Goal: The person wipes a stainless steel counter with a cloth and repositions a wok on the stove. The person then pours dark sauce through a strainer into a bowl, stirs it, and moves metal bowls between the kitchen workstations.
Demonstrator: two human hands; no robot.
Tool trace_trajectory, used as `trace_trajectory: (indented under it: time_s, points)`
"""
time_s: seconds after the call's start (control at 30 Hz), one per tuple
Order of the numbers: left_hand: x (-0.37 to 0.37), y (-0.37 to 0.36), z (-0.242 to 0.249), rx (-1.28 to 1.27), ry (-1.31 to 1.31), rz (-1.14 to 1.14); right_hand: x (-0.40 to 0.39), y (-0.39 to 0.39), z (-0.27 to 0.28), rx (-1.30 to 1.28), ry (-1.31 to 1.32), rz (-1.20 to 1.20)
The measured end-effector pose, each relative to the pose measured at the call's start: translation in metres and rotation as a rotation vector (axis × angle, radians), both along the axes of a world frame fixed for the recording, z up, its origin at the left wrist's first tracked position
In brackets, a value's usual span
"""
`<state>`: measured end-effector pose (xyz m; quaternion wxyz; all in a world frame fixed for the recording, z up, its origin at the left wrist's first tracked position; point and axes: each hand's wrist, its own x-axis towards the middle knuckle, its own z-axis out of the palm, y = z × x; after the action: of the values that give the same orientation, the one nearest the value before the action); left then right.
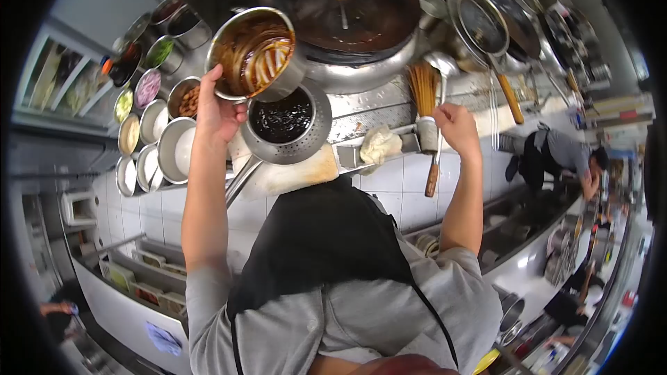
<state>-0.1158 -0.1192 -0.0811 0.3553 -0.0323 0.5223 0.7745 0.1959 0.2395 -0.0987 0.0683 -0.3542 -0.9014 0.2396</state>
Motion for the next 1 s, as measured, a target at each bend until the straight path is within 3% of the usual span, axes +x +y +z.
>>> trace_trajectory:
  time_s: [0.1,0.17,0.23,0.33,0.37,0.43,0.67,0.77,0.87,1.0]
  points:
    - [-0.005,0.002,-0.003,0.012,0.029,-0.035,0.08,0.027,-0.082,0.143,-0.447,-0.082]
    - [-0.008,0.006,-0.004,0.02,0.007,-0.033,0.124,0.007,-0.124,0.118,-0.551,-0.098]
    - [-0.017,0.008,-0.008,0.047,0.028,-0.046,0.126,-0.041,-0.133,-0.296,-0.167,-0.324]
    - [-0.026,0.029,-0.005,0.112,-0.005,-0.035,0.12,-0.069,-0.172,-0.173,0.218,-0.664]
    - [-0.03,0.037,-0.008,0.137,-0.015,0.003,0.127,-0.06,-0.186,0.063,0.239,-0.594]
    - [-0.026,0.05,0.004,0.118,0.039,0.054,0.125,-0.061,-0.147,-0.559,0.389,-0.743]
    - [-0.042,0.079,0.015,0.176,0.13,0.105,0.115,-0.088,-0.065,-0.747,0.73,-0.47]
    - [-0.045,0.094,0.017,0.214,0.186,0.099,0.086,-0.089,0.006,-0.738,0.69,-0.257]
    - [-0.054,0.113,0.013,0.218,0.165,0.077,0.056,-0.097,0.052,-0.991,0.665,-0.263]
    - [-0.058,0.133,0.008,0.193,0.162,0.059,0.03,-0.095,0.065,-1.332,0.61,-0.178]
